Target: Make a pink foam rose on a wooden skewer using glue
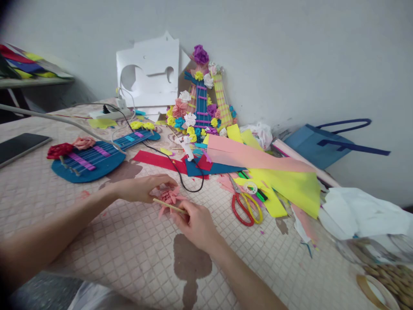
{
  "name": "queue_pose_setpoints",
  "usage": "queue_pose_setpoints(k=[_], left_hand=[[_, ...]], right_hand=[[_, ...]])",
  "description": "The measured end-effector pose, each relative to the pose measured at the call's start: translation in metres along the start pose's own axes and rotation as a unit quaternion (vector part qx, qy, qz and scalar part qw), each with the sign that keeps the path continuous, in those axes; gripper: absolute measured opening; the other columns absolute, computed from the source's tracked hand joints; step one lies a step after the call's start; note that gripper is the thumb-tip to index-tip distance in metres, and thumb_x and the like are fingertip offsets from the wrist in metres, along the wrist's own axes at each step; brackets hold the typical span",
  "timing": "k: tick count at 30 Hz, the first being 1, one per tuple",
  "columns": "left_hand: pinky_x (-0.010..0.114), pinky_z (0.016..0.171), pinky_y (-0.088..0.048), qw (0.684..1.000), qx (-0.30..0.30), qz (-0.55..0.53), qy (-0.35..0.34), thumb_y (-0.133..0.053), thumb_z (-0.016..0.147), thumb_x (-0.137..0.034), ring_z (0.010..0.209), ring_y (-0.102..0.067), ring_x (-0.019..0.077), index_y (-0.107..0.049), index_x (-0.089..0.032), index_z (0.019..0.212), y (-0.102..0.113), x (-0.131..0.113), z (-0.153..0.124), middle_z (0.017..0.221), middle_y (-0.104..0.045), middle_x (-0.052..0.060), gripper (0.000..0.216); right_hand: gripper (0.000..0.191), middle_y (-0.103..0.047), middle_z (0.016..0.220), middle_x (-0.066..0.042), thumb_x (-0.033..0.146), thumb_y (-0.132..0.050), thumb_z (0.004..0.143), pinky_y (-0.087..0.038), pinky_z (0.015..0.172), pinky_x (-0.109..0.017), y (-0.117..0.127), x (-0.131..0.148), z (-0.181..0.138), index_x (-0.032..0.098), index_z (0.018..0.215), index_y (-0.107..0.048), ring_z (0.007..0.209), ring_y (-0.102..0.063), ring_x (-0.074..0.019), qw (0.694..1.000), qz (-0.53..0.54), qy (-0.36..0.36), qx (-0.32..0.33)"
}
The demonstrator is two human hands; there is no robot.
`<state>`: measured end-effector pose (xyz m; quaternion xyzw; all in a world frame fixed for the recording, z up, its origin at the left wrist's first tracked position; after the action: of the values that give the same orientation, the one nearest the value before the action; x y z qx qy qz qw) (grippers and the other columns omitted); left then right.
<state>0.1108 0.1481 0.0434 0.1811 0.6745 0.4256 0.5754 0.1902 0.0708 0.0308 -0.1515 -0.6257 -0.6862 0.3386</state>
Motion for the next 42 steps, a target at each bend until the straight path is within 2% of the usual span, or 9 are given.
queue_pose_setpoints(k=[3,7,13,18,23,25,30,35,42], left_hand=[[0.029,0.085,-0.045,1.000,0.005,0.012,-0.003,-0.050,0.064,-0.003,0.103,-0.056,0.0190,-0.051,-0.020,0.117,0.003,-0.001,-0.001,0.112,-0.059,0.005,0.055],[0.029,0.085,-0.046,0.999,-0.011,0.032,0.004,-0.048,0.065,-0.003,0.106,-0.056,0.0191,-0.051,-0.019,0.118,0.012,0.003,-0.004,0.117,-0.058,0.006,0.055],[0.030,0.087,-0.047,0.996,-0.079,0.046,0.010,-0.047,0.072,-0.007,0.107,-0.057,0.0185,-0.050,-0.021,0.117,0.027,0.007,-0.014,0.118,-0.059,0.006,0.047],[0.034,0.089,-0.047,0.977,-0.193,0.073,0.045,-0.049,0.082,-0.015,0.106,-0.055,0.0200,-0.052,-0.022,0.115,0.033,-0.002,-0.043,0.116,-0.059,0.005,0.034],[0.037,0.090,-0.047,0.959,-0.274,0.069,0.033,-0.062,0.079,-0.019,0.107,-0.053,0.0220,-0.050,-0.022,0.117,0.017,-0.026,-0.071,0.113,-0.055,0.006,0.040],[0.037,0.092,-0.046,0.956,-0.285,0.067,0.026,-0.064,0.079,-0.019,0.109,-0.051,0.0226,-0.049,-0.023,0.118,0.008,-0.033,-0.074,0.115,-0.053,0.007,0.042],[0.038,0.092,-0.045,0.960,-0.271,0.071,0.005,-0.063,0.077,-0.009,0.108,-0.048,0.0223,-0.051,-0.023,0.114,-0.014,-0.046,-0.064,0.114,-0.052,0.006,0.042],[0.043,0.091,-0.044,0.952,-0.287,0.096,0.038,-0.064,0.072,-0.005,0.109,-0.045,0.0257,-0.048,-0.023,0.119,-0.022,-0.042,-0.056,0.116,-0.049,0.008,0.053],[0.042,0.090,-0.044,0.947,-0.302,0.105,0.038,-0.048,0.073,0.005,0.110,-0.045,0.0246,-0.048,-0.021,0.117,-0.023,-0.040,-0.056,0.114,-0.049,0.009,0.051]], right_hand=[[0.019,-0.056,0.067,0.003,0.033,-0.043,0.095,-0.038,0.056,-0.022,0.012,-0.001,0.000,0.021,0.091,-0.057,0.060,-0.052,-0.0114,0.999,0.020,0.014,-0.026],[0.020,-0.063,0.094,-0.004,0.024,-0.042,0.095,-0.047,0.074,-0.026,0.023,0.006,-0.001,0.023,0.105,-0.060,0.085,-0.060,-0.0154,0.994,0.011,0.098,-0.051],[0.026,-0.064,0.109,-0.006,0.017,-0.041,0.095,-0.048,0.086,-0.031,0.023,0.014,-0.003,0.024,0.117,-0.054,0.100,-0.059,-0.0166,0.986,-0.020,0.154,-0.054],[0.013,-0.064,0.101,-0.006,0.017,-0.047,0.091,-0.048,0.080,-0.030,0.023,0.020,-0.004,0.022,0.097,-0.057,0.092,-0.060,-0.0168,0.982,-0.046,0.170,-0.061],[0.009,-0.062,0.091,-0.005,0.017,-0.049,0.089,-0.047,0.074,-0.028,0.018,0.017,-0.004,0.021,0.090,-0.057,0.087,-0.059,-0.0168,0.982,-0.073,0.165,-0.051],[0.010,-0.062,0.091,-0.005,0.018,-0.048,0.089,-0.047,0.073,-0.027,0.016,0.017,-0.004,0.021,0.090,-0.057,0.085,-0.059,-0.0166,0.981,-0.086,0.167,-0.037],[0.011,-0.061,0.089,-0.004,0.019,-0.046,0.091,-0.046,0.071,-0.027,0.013,0.018,-0.005,0.021,0.089,-0.056,0.082,-0.059,-0.0162,0.979,-0.112,0.170,-0.011],[0.010,-0.061,0.088,-0.004,0.019,-0.046,0.091,-0.045,0.070,-0.026,0.013,0.016,-0.005,0.021,0.088,-0.056,0.081,-0.059,-0.0156,0.979,-0.120,0.166,-0.007],[0.011,-0.060,0.084,-0.003,0.020,-0.047,0.091,-0.045,0.066,-0.025,0.012,0.011,-0.005,0.021,0.088,-0.057,0.075,-0.057,-0.0148,0.976,-0.142,0.163,-0.005]])
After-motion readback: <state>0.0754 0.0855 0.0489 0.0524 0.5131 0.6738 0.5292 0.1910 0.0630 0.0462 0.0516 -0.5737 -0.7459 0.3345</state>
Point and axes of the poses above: each hand's wrist, its own z-axis towards the middle knuckle, its own y-axis out of the back of the hand, x = y × z, the point moved 10 cm from there along z, towards the middle knuckle
